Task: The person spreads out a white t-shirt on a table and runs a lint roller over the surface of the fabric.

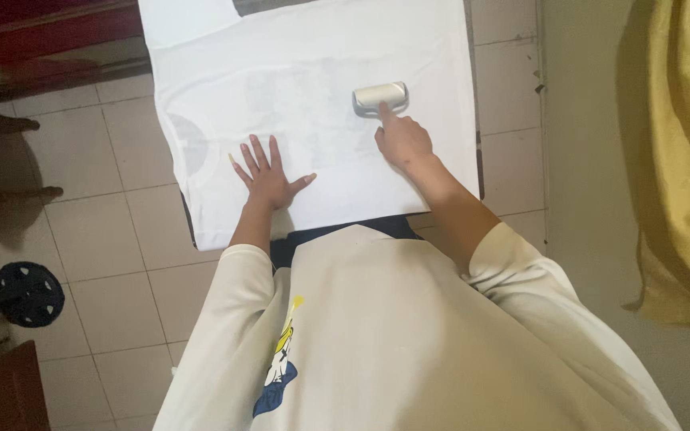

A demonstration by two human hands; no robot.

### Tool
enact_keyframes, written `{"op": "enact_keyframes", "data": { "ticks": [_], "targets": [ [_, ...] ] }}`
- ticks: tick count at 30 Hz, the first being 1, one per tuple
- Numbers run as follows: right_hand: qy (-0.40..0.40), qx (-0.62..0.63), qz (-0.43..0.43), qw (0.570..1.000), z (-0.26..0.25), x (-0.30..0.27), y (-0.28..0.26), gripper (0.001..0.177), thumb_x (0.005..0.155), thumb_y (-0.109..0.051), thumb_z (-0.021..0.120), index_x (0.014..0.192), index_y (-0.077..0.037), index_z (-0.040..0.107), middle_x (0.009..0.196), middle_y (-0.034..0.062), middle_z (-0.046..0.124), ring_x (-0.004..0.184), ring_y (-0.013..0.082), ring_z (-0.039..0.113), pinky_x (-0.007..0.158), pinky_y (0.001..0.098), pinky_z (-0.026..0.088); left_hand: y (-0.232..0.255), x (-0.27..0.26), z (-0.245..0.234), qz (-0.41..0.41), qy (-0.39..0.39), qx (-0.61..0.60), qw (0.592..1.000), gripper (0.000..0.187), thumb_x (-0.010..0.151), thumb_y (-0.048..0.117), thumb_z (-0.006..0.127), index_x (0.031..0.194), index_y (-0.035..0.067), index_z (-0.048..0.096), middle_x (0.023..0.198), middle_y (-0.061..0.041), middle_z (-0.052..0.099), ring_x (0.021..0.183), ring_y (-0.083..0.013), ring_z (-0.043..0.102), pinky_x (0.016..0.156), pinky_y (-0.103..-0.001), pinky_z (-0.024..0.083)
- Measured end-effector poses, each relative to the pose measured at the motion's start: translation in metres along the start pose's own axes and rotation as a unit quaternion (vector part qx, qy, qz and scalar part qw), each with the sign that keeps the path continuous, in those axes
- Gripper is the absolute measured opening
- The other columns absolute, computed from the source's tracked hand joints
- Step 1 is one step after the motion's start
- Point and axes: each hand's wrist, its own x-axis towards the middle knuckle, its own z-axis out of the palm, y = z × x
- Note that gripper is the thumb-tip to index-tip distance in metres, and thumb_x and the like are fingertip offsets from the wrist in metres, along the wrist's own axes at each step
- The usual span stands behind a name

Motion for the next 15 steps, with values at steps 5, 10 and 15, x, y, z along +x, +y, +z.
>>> {"op": "enact_keyframes", "data": {
  "ticks": [5, 10, 15],
  "targets": [
    [0.016, -0.005, -0.006, 1.000, 0.007, -0.006, 0.004, 0.062, 0.094, -0.022, 0.054, 0.154, -0.012, 0.041, 0.091, 0.0232, 0.072, 0.085, 0.0408, 0.071, 0.075, 0.0538, 0.057, -0.001, -0.003, 0.001, 0.006, 0.013, -0.006, 1.000, 0.134, 0.078, 0.083, 0.061, 0.164, 0.010, -0.010, 0.166, -0.028, -0.027, 0.148, -0.0452, -0.035, 0.112, -0.071, -0.022],
    [0.017, 0.018, -0.006, 1.000, 0.007, -0.012, 0.003, 0.063, 0.097, -0.024, 0.053, 0.156, -0.013, 0.037, 0.089, 0.0247, 0.073, 0.084, 0.0419, 0.072, 0.077, 0.0533, 0.057, -0.001, 0.001, 0.003, -0.002, 0.006, 0.006, 1.000, 0.135, 0.077, 0.083, 0.061, 0.164, 0.010, -0.010, 0.165, -0.028, -0.028, 0.147, -0.0461, -0.036, 0.111, -0.071, -0.023],
    [0.022, 0.008, -0.023, 0.999, -0.004, -0.021, 0.016, 0.057, 0.095, -0.024, 0.056, 0.151, -0.016, 0.046, 0.097, 0.0252, 0.073, 0.091, 0.0429, 0.071, 0.082, 0.0542, 0.056, -0.004, 0.000, 0.007, 0.010, 0.022, -0.002, 1.000, 0.135, 0.076, 0.084, 0.061, 0.164, 0.009, -0.009, 0.165, -0.029, -0.027, 0.148, -0.0465, -0.034, 0.112, -0.071, -0.022]
  ]
}}
